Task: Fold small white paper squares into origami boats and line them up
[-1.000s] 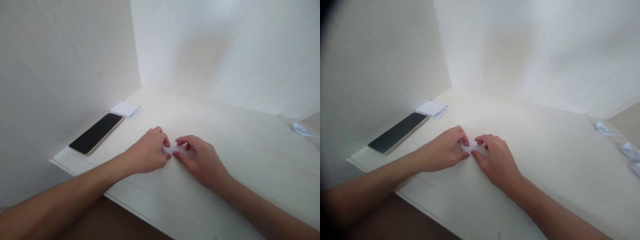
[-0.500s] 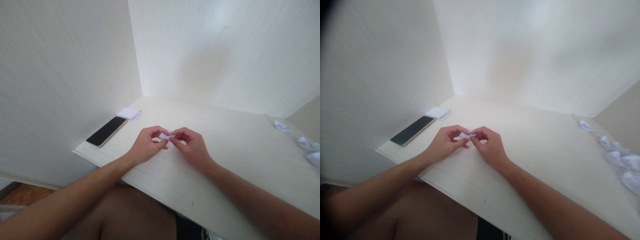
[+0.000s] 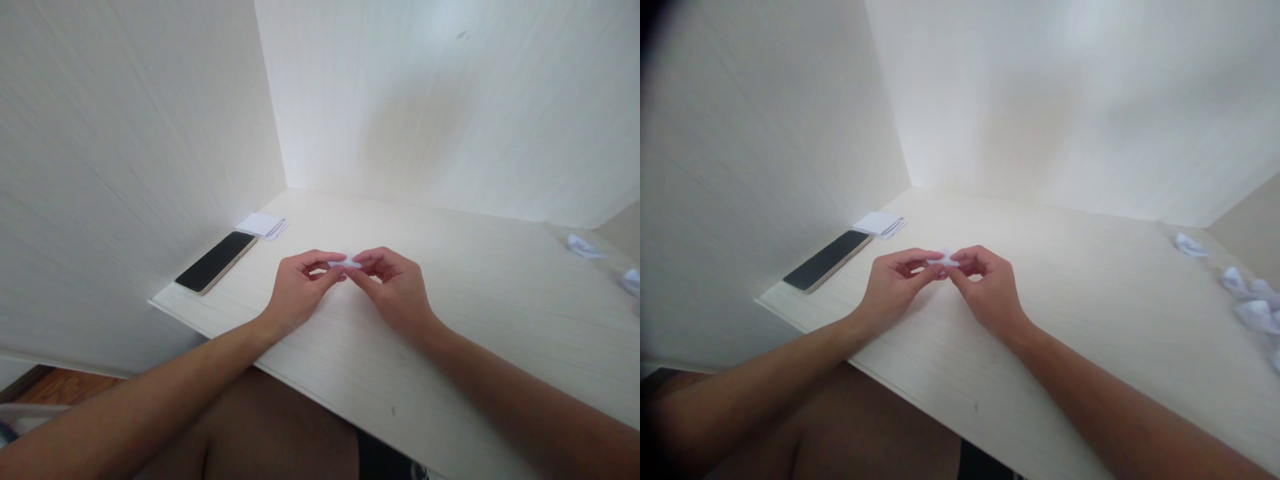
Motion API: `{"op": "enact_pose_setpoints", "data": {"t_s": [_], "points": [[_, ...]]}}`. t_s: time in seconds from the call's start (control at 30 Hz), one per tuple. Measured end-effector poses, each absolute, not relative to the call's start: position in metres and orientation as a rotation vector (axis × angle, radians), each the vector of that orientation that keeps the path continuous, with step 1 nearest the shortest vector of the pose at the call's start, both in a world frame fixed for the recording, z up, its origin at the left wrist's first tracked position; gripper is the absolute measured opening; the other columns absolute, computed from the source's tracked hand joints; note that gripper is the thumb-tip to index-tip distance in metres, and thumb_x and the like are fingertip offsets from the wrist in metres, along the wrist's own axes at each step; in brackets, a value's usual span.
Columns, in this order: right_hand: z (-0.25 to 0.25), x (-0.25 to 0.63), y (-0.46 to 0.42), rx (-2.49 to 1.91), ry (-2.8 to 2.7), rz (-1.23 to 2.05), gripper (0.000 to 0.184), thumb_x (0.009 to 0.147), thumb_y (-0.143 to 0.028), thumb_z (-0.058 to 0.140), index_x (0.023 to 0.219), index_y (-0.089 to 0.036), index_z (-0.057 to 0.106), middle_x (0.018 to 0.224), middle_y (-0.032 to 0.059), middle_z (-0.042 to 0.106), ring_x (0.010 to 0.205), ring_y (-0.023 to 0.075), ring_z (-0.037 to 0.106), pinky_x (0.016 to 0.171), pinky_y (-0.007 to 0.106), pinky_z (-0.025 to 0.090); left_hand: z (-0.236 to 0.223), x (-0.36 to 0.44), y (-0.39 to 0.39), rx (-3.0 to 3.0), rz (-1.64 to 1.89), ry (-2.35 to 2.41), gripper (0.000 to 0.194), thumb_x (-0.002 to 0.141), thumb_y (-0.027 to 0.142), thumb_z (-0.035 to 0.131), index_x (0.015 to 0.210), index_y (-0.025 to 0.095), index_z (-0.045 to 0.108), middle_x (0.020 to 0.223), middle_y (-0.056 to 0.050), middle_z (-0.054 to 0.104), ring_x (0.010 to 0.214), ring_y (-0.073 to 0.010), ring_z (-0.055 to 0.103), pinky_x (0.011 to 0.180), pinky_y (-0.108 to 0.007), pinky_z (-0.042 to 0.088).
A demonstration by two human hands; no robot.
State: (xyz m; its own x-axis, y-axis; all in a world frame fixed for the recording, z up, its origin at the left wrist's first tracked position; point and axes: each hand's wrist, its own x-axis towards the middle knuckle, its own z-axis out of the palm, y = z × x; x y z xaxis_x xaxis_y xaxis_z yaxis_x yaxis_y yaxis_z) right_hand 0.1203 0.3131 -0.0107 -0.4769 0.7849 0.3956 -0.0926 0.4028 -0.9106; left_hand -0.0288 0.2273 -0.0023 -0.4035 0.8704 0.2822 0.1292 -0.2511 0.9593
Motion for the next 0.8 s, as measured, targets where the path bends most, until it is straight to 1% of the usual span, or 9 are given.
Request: {"op": "enact_pose_setpoints", "data": {"t_s": [0.07,0.13,0.23,0.43,0.53,0.63,0.7,0.8], "points": [[-0.010,0.121,0.313,-0.612,-1.757,1.206,0.023,0.078,-0.038,0.084,0.086,-0.021,0.071,0.076,0.0036,0.077,0.071,0.0194,0.073,0.071,0.035,0.060,-0.002,-0.029,0.227,1.264,1.699,1.457,0.022,0.075,0.026,0.086,0.095,0.017,0.080,0.083,-0.004,0.078,0.076,-0.0176,0.074,0.074,-0.031,0.066],[-0.009,0.121,0.313,-0.616,-1.762,1.217,0.022,0.077,-0.038,0.084,0.086,-0.021,0.072,0.077,0.0040,0.077,0.072,0.0197,0.073,0.072,0.036,0.060,-0.002,-0.030,0.227,1.283,1.702,1.448,0.025,0.075,0.024,0.086,0.098,0.017,0.080,0.088,-0.005,0.078,0.078,-0.0166,0.073,0.072,-0.030,0.065],[-0.009,0.121,0.313,-0.611,-1.770,1.227,0.020,0.078,-0.036,0.084,0.086,-0.021,0.074,0.079,0.0042,0.078,0.072,0.0196,0.074,0.072,0.035,0.059,-0.003,-0.030,0.226,1.313,1.723,1.391,0.027,0.076,0.021,0.084,0.102,0.017,0.079,0.099,-0.006,0.077,0.086,-0.0165,0.072,0.075,-0.028,0.064],[-0.013,0.123,0.312,-0.606,-1.813,1.153,0.015,0.081,-0.031,0.081,0.091,-0.021,0.076,0.081,0.0036,0.078,0.074,0.0187,0.072,0.066,0.032,0.056,-0.003,-0.029,0.226,1.309,1.751,1.362,0.028,0.075,0.022,0.086,0.101,0.017,0.078,0.101,-0.007,0.076,0.093,-0.0195,0.073,0.076,-0.029,0.065],[-0.011,0.124,0.309,-0.600,-1.844,1.031,0.010,0.086,-0.028,0.078,0.091,-0.021,0.074,0.080,0.0022,0.076,0.073,0.0170,0.070,0.068,0.031,0.056,-0.003,-0.031,0.225,1.328,1.767,1.389,0.032,0.075,0.023,0.086,0.106,0.017,0.077,0.102,-0.007,0.077,0.086,-0.0178,0.073,0.075,-0.030,0.066],[-0.006,0.125,0.305,-0.537,-1.915,0.807,0.002,0.091,-0.023,0.072,0.092,-0.022,0.073,0.091,0.0031,0.077,0.079,0.0170,0.070,0.072,0.033,0.057,-0.003,-0.033,0.224,1.409,1.733,1.373,0.036,0.079,0.021,0.084,0.113,0.016,0.074,0.091,-0.004,0.077,0.080,-0.0149,0.074,0.076,-0.027,0.065],[-0.004,0.125,0.304,-0.453,-1.953,0.666,0.006,0.092,-0.019,0.069,0.095,-0.023,0.074,0.097,0.0035,0.078,0.083,0.0174,0.071,0.074,0.033,0.058,-0.003,-0.033,0.223,1.454,1.718,1.335,0.034,0.082,0.019,0.082,0.115,0.016,0.072,0.085,-0.002,0.077,0.079,-0.0138,0.075,0.077,-0.026,0.064],[-0.005,0.125,0.303,-0.401,-1.960,0.557,0.010,0.093,-0.017,0.070,0.100,-0.023,0.075,0.095,0.0029,0.080,0.080,0.0169,0.072,0.076,0.032,0.059,-0.002,-0.032,0.223,1.477,1.735,1.317,0.029,0.082,0.016,0.081,0.109,0.015,0.072,0.086,-0.003,0.079,0.081,-0.0134,0.076,0.079,-0.024,0.064]]}}
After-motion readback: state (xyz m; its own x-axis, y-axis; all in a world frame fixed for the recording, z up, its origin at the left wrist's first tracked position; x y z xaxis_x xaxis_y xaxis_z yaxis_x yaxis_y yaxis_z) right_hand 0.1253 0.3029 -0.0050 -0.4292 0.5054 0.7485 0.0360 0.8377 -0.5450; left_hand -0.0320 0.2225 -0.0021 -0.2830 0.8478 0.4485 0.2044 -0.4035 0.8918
